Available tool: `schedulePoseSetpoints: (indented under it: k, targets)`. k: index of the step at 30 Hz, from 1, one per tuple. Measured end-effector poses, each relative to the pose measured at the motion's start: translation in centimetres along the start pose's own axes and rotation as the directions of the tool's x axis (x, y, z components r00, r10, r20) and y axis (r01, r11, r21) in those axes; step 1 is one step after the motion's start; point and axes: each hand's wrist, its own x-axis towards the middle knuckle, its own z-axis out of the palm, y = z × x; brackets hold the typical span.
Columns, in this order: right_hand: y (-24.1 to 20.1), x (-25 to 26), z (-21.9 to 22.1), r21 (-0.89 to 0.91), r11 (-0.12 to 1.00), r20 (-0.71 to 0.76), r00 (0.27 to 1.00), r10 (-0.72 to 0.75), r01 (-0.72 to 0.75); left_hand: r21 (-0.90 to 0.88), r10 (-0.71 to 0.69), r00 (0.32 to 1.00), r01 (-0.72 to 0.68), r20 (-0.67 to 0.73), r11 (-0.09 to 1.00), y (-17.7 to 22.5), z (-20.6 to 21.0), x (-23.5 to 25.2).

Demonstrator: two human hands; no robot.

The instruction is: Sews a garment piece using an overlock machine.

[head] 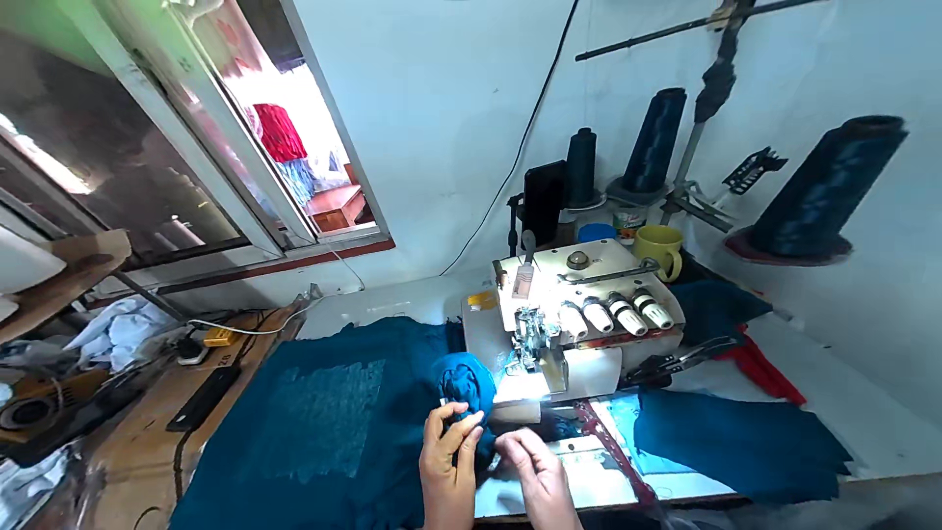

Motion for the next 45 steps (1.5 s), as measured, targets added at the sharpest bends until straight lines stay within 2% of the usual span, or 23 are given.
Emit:
schedulePoseSetpoints:
  k: [4,7,10,11,13,14,15,16,18,19,20,22,24,25,26,27,29,32,34,36,40,42,45]
  targets:
    - [-1.0,0.7,-1.2,-0.008,0.999,-0.072,0.997,0.036,-0.037,0.147,0.068,0.996,-0.077,0.066,0.986,1.1,0.5,-2.5]
    - [-2.2,1.4,-2.3,0.054,0.982,-0.046,0.982,0.184,-0.182,0.277,0.115,0.982,-0.154,0.15,0.949,2.6,1.6,-3.8]
    - [-3.8,2.5,-3.6,0.231,0.903,-0.011,0.927,0.375,-0.362,0.345,0.133,0.948,-0.234,0.29,0.909,3.8,3.2,-4.9]
    - [-4.3,2.8,-3.9,0.317,0.861,-0.076,0.894,0.441,-0.397,0.337,0.131,0.935,-0.246,0.33,0.909,3.9,3.8,-5.2]
    - [-5.1,3.3,-3.9,0.464,0.813,-0.338,0.778,0.53,-0.352,0.264,0.145,0.906,-0.264,0.397,0.928,4.1,4.4,-5.1]
    - [-5.4,3.3,-3.8,0.489,0.817,-0.428,0.733,0.529,-0.305,0.172,0.149,0.889,-0.244,0.434,0.954,4.4,4.1,-4.4]
    - [-6.0,3.1,-3.5,0.484,0.834,-0.467,0.728,0.502,-0.264,0.055,0.143,0.873,-0.19,0.466,0.98,4.8,3.2,-3.1]
    - [-6.9,2.7,-3.2,0.469,0.854,-0.459,0.765,0.452,-0.223,-0.067,0.12,0.867,-0.1,0.483,0.993,5.4,1.6,-1.4]
    - [-8.2,1.8,-2.3,0.463,0.88,-0.284,0.922,0.263,-0.109,-0.297,0.008,0.905,0.132,0.426,0.946,5.3,-3.0,2.4]
    - [-8.1,1.5,-2.0,0.452,0.89,-0.144,0.98,0.14,-0.061,-0.394,-0.087,0.937,0.225,0.338,0.891,4.6,-5.4,3.9]
    - [-7.7,1.4,-1.6,0.399,0.917,-0.035,0.999,0.028,-0.011,-0.485,-0.212,0.951,0.299,0.226,0.822,3.5,-7.5,5.0]
    - [-7.0,1.3,-0.4,0.211,0.975,0.084,0.992,-0.092,0.072,-0.544,-0.471,0.879,0.431,0.073,0.72,0.9,-10.4,5.9]
    - [-6.4,1.3,1.3,0.085,0.992,0.174,0.979,-0.11,0.096,-0.503,-0.752,0.659,0.651,0.005,0.568,-0.6,-11.6,5.1]
    - [-6.1,1.4,2.2,0.039,0.992,0.223,0.967,-0.124,0.118,-0.512,-0.831,0.556,0.715,0.002,0.477,-1.1,-11.8,4.2]
    - [-6.0,1.5,3.0,-0.001,0.987,0.269,0.951,-0.152,0.158,-0.522,-0.867,0.497,0.741,0.002,0.423,-1.4,-12.0,3.1]
    - [-5.9,1.7,3.9,-0.042,0.976,0.319,0.929,-0.188,0.212,-0.52,-0.874,0.485,0.748,0.004,0.413,-1.6,-12.3,2.0]
    - [-6.0,1.7,5.3,-0.139,0.943,0.439,0.872,-0.214,0.302,-0.473,-0.823,0.567,0.718,-0.026,0.51,-2.1,-13.1,-0.6]
    - [-5.6,0.9,6.7,-0.361,0.865,0.529,0.84,-0.118,0.349,-0.201,-0.689,0.722,0.666,-0.067,0.718,-2.5,-14.4,-3.6]
    - [-5.0,0.4,6.9,-0.432,0.832,0.507,0.857,-0.095,0.348,-0.141,-0.658,0.752,0.65,-0.019,0.747,-2.6,-14.8,-4.0]
    - [-4.5,-0.3,7.0,-0.446,0.825,0.474,0.873,-0.11,0.346,-0.222,-0.658,0.751,0.652,0.055,0.725,-2.8,-14.9,-3.9]
    - [-3.4,-1.8,7.8,-0.533,0.753,0.455,0.881,-0.13,0.386,-0.232,-0.544,0.825,0.565,0.151,0.792,-2.9,-14.8,-3.7]
    - [-2.8,-2.4,8.1,-0.596,0.682,0.487,0.866,-0.115,0.425,0.003,-0.495,0.857,0.5,0.145,0.866,-2.5,-14.0,-4.6]
    - [-1.8,-2.9,8.2,-0.607,0.653,0.47,0.867,-0.164,0.453,0.29,-0.427,0.902,0.393,0.065,0.873,-2.2,-12.1,-6.2]
